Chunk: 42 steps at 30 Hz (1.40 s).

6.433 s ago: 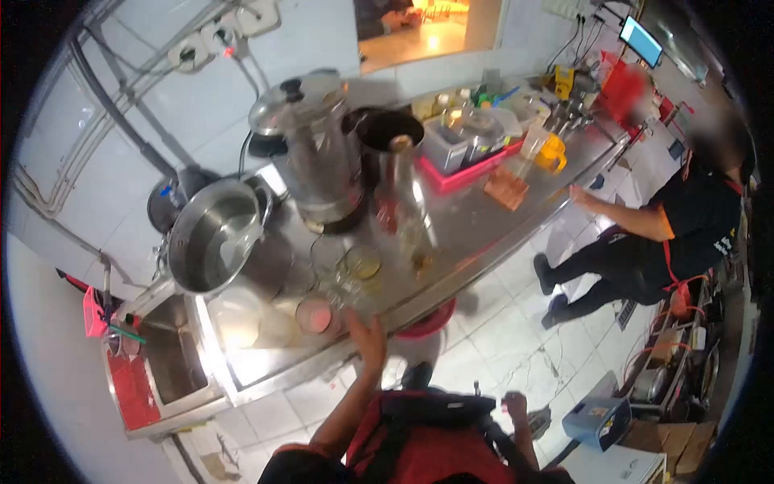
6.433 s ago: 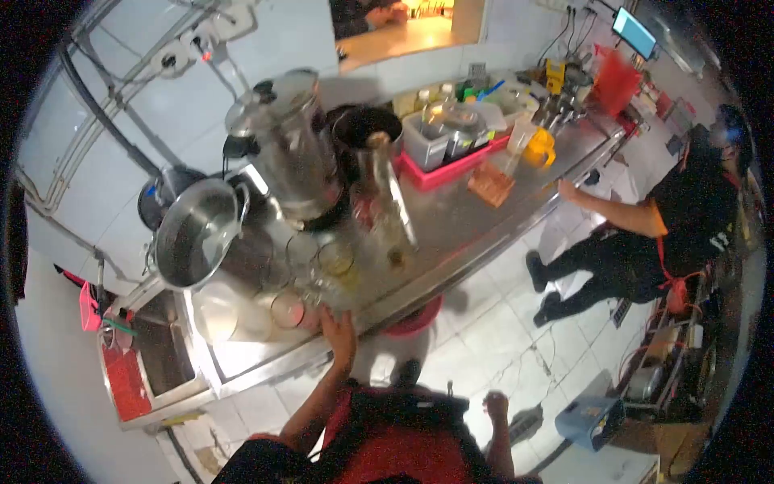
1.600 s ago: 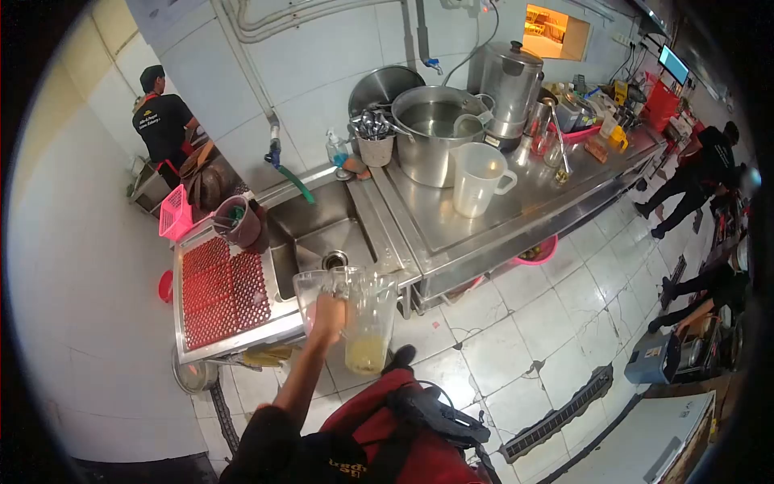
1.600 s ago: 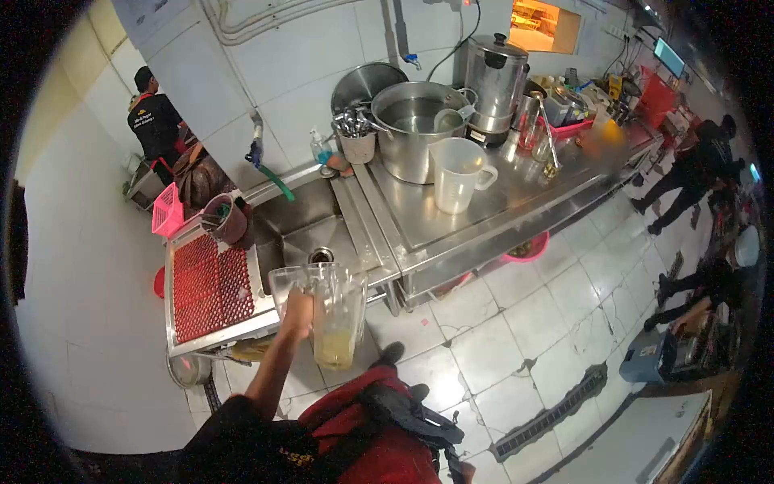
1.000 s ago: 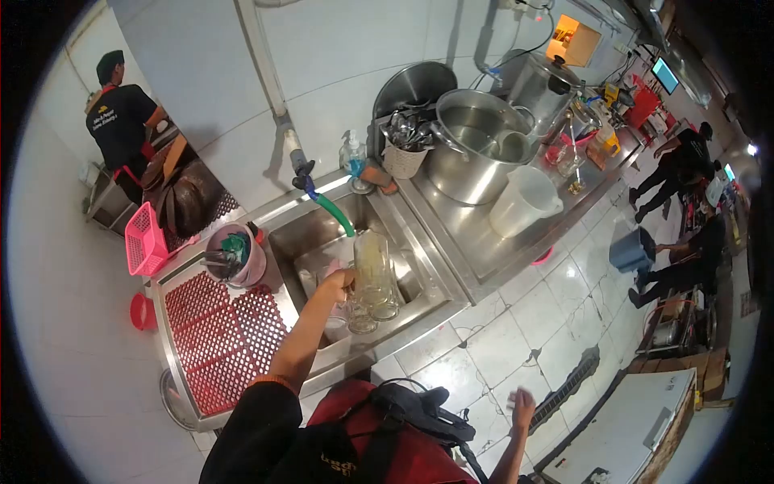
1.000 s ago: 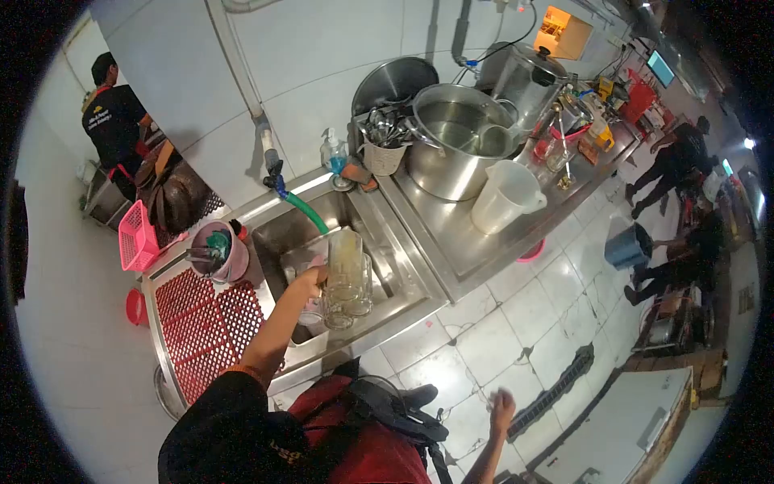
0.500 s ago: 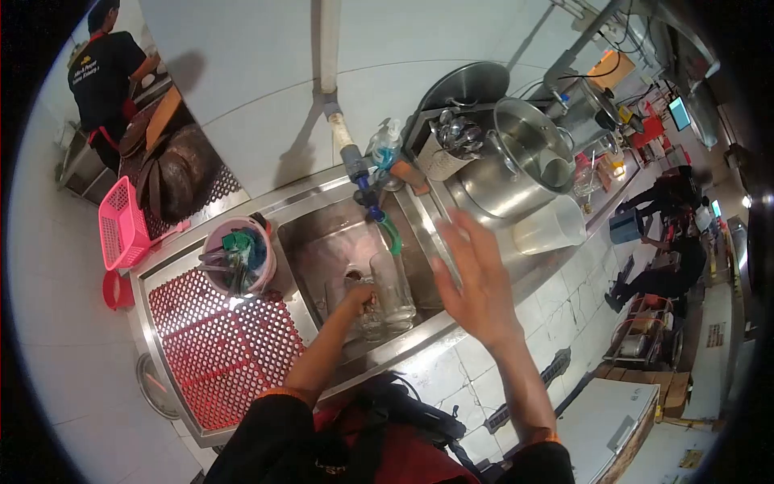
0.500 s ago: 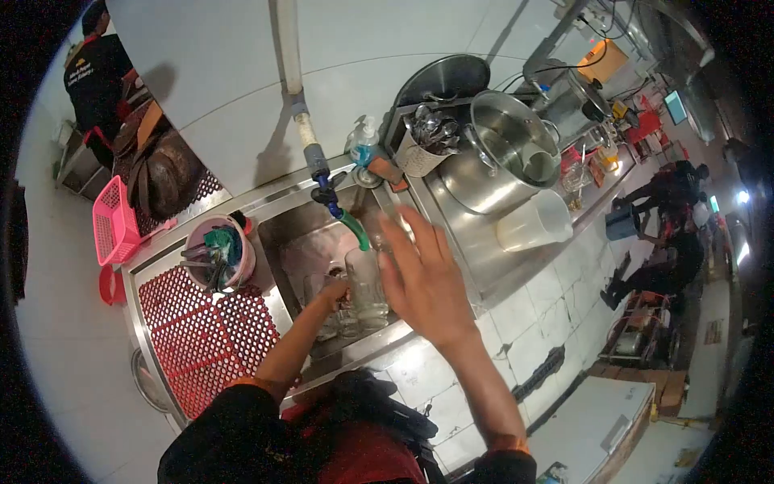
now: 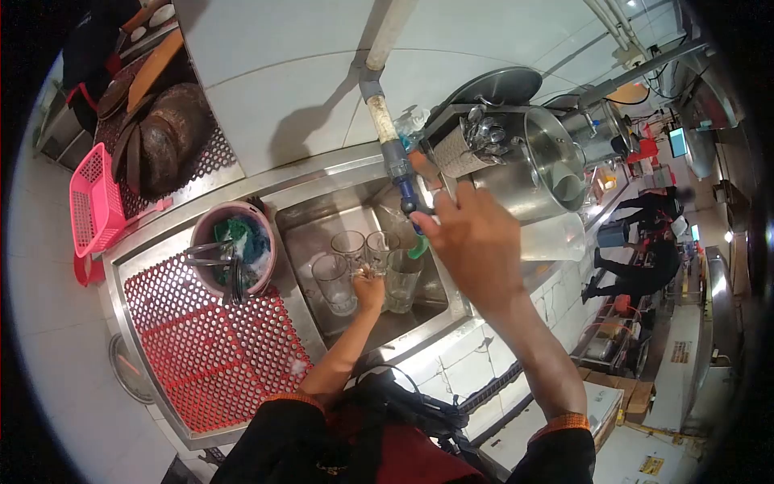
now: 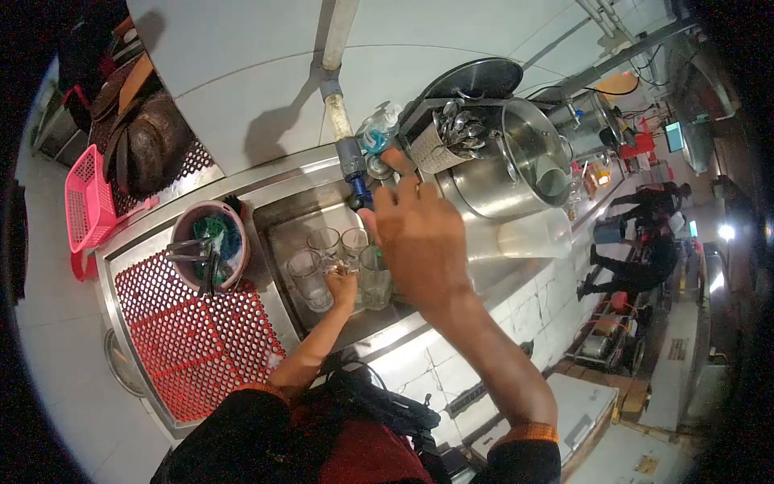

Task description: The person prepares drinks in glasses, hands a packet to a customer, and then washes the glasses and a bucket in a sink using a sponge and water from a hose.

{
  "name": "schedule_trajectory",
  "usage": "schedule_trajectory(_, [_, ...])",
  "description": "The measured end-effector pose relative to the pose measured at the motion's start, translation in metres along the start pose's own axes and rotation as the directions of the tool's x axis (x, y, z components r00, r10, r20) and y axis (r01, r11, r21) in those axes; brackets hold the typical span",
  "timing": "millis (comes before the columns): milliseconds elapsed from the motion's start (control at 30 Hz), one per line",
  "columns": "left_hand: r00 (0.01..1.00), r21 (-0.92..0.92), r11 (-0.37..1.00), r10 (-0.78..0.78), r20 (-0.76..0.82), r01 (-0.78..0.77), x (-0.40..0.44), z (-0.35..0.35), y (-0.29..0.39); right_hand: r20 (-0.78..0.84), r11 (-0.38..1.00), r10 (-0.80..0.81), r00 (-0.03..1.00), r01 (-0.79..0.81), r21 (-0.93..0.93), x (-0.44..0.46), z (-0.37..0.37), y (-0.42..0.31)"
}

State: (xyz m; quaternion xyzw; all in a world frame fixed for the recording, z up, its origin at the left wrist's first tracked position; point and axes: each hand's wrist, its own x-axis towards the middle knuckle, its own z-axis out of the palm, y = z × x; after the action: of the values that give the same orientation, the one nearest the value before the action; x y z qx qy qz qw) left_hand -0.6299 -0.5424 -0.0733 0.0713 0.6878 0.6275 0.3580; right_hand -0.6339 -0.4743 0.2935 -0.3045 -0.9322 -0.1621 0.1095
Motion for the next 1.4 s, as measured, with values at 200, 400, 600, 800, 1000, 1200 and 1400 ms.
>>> schedule_trajectory(200, [0.991, -0.065, 0.990, 0.127, 0.031, -0.125, 0.010, 0.009, -0.008, 0.103, 0.998, 0.056, 0.993, -0.054, -0.024, -0.013, 0.032, -0.027])
schedule_trajectory(400, [0.990, -0.136, 0.987, 0.095, 0.103, -0.081, 0.009, 0.015, 0.006, 0.052, 0.987, 0.154, 0.987, -0.156, 0.041, -0.013, 0.034, -0.034])
schedule_trajectory(600, [0.986, -0.238, 0.968, 0.114, 0.125, -0.082, 0.006, 0.011, 0.018, 0.081, 0.809, 0.368, 0.926, -0.362, 0.464, -0.035, 0.037, -0.013])
schedule_trajectory(800, [0.934, 0.100, 0.985, 0.099, 0.343, -0.141, 0.004, -0.006, 0.012, 0.583, -0.099, 0.593, 0.556, -0.668, 0.737, -0.119, 0.125, 0.013])
schedule_trajectory(1000, [0.877, 0.368, 0.898, 0.037, 0.480, -0.240, 0.001, -0.008, 0.005, 0.727, -0.308, 0.306, 0.615, -0.659, 0.686, -0.128, 0.203, 0.005])
schedule_trajectory(1200, [0.743, 0.480, 0.754, 0.017, 0.669, -0.449, -0.003, -0.020, 0.020, 0.806, -0.249, 0.133, 0.577, -0.768, 0.591, -0.116, 0.213, 0.009])
schedule_trajectory(1400, [0.581, 0.384, 0.711, 0.042, 0.813, -0.589, 0.001, -0.034, 0.037, 0.850, -0.441, 0.096, 0.518, -0.743, 0.503, -0.110, 0.206, 0.000])
